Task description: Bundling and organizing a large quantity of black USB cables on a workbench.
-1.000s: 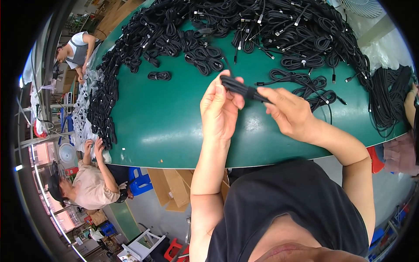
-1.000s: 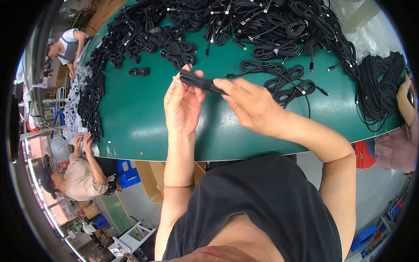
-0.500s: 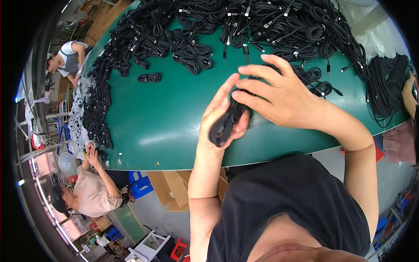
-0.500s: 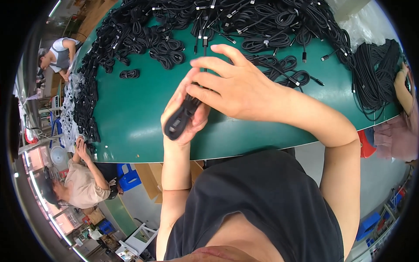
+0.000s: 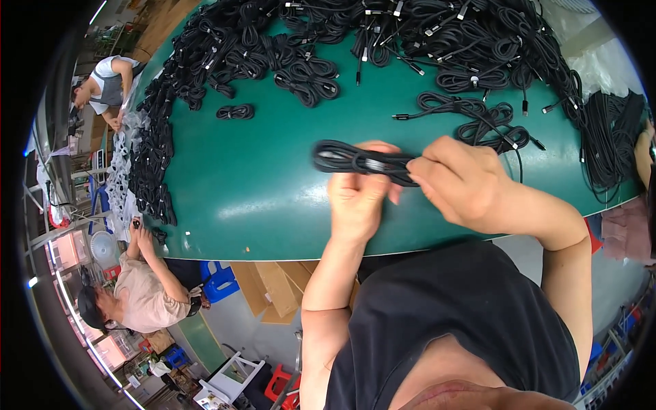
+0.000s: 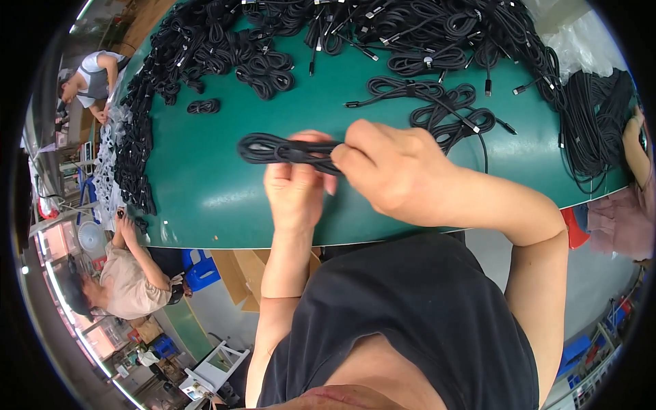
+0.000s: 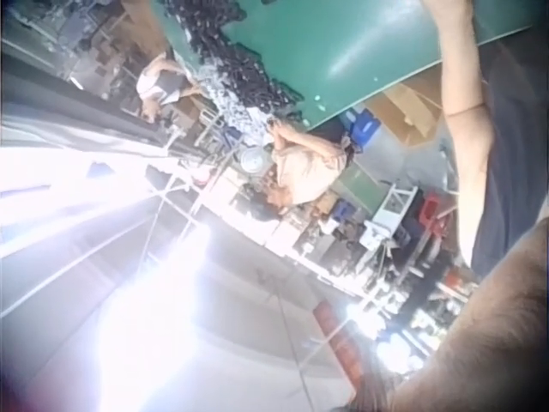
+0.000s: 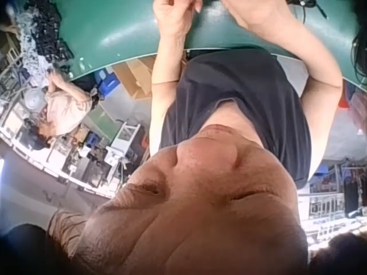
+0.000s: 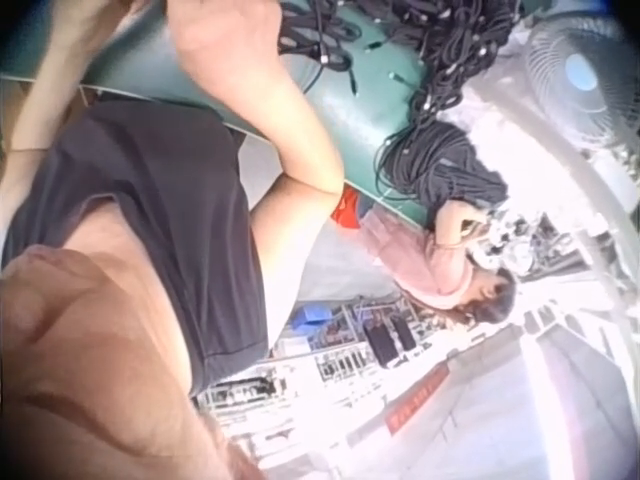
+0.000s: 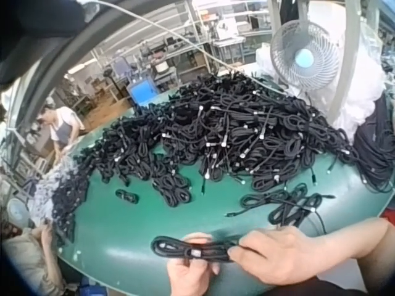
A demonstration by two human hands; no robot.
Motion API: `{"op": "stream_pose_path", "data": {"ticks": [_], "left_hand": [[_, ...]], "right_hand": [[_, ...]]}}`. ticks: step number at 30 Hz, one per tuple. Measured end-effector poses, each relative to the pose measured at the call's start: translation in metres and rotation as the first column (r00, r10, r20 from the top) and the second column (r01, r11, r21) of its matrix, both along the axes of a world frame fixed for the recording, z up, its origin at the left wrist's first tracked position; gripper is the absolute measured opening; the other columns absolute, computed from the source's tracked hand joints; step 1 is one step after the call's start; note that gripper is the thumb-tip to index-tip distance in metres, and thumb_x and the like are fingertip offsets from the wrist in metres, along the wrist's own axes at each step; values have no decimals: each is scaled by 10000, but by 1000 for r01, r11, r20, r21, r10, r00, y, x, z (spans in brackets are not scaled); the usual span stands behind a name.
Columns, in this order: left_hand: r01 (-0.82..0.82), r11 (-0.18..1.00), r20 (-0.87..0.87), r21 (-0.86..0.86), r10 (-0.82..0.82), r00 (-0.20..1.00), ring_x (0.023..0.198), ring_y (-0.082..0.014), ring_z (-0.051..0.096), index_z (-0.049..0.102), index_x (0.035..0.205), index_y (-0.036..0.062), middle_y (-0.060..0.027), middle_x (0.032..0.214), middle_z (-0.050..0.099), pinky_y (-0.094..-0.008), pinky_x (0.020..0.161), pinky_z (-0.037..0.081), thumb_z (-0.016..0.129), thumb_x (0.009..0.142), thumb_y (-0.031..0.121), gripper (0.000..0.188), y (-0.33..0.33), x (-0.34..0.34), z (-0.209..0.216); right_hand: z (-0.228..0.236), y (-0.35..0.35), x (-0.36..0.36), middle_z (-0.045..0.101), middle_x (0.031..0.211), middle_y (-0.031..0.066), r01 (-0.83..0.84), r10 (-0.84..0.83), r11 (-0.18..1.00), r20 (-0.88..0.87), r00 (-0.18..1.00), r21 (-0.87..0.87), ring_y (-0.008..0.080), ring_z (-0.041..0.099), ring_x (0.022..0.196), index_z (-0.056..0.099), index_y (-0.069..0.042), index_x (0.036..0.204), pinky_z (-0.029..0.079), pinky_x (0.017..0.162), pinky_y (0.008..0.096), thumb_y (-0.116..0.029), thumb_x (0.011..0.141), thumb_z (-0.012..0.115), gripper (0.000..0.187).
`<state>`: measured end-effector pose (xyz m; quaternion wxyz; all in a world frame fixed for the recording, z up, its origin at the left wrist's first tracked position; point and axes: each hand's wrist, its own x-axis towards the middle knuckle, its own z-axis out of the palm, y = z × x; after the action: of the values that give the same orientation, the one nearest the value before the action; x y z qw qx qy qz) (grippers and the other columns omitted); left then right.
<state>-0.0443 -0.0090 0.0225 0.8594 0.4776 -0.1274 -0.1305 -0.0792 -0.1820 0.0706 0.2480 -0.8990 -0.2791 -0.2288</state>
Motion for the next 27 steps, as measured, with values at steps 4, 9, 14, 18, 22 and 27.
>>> {"op": "stream_pose_path", "data": {"ticks": [4,9,14,18,22,27], "left_hand": [[181,983,-80,-34,-183,980,738,-174,590,502,1098,-25,-122,991,575,-263,590,479,625,833,163,347,-1,-7,-3],[86,992,-106,-94,-96,990,799,-173,590,503,1080,-9,-179,1037,587,-273,625,489,596,853,168,302,10,5,-6],[198,977,-97,-78,-205,974,891,-163,563,511,1099,-2,-104,1010,591,-291,799,452,576,872,184,300,2,-5,-13],[185,982,-104,-41,-188,977,955,-181,555,495,1123,-10,-108,1022,586,-322,865,423,552,885,240,350,4,1,-3],[290,954,-141,78,-277,950,930,-231,578,461,1158,-19,-132,1014,561,-335,818,457,521,896,299,417,4,-5,-4],[594,757,-263,-272,-652,711,799,-293,607,318,1287,-51,-171,953,544,-331,599,510,482,901,356,584,5,-2,-1]], "right_hand": [[-4,11,2,471,747,66,9,-16,996,74,997,91,173,548,584,549,7,831,455,416,269,-46,629,609,217],[1,1,0,475,742,71,50,-51,999,-72,996,-14,169,547,590,546,1,806,456,414,272,-40,654,595,165],[2,13,-2,479,759,68,86,-85,996,-17,996,30,174,558,596,547,-22,806,451,411,284,-66,655,629,178],[4,7,-3,490,757,73,28,-2,991,-199,980,127,202,558,586,553,-28,823,456,432,306,-102,713,645,161],[7,-1,3,488,721,80,-72,173,947,-308,936,313,231,545,581,564,-37,855,449,452,326,-112,748,653,159],[-2,-21,30,538,967,91,60,173,848,-382,908,526,101,514,652,526,-26,1161,409,528,227,-187,853,558,349]]}}
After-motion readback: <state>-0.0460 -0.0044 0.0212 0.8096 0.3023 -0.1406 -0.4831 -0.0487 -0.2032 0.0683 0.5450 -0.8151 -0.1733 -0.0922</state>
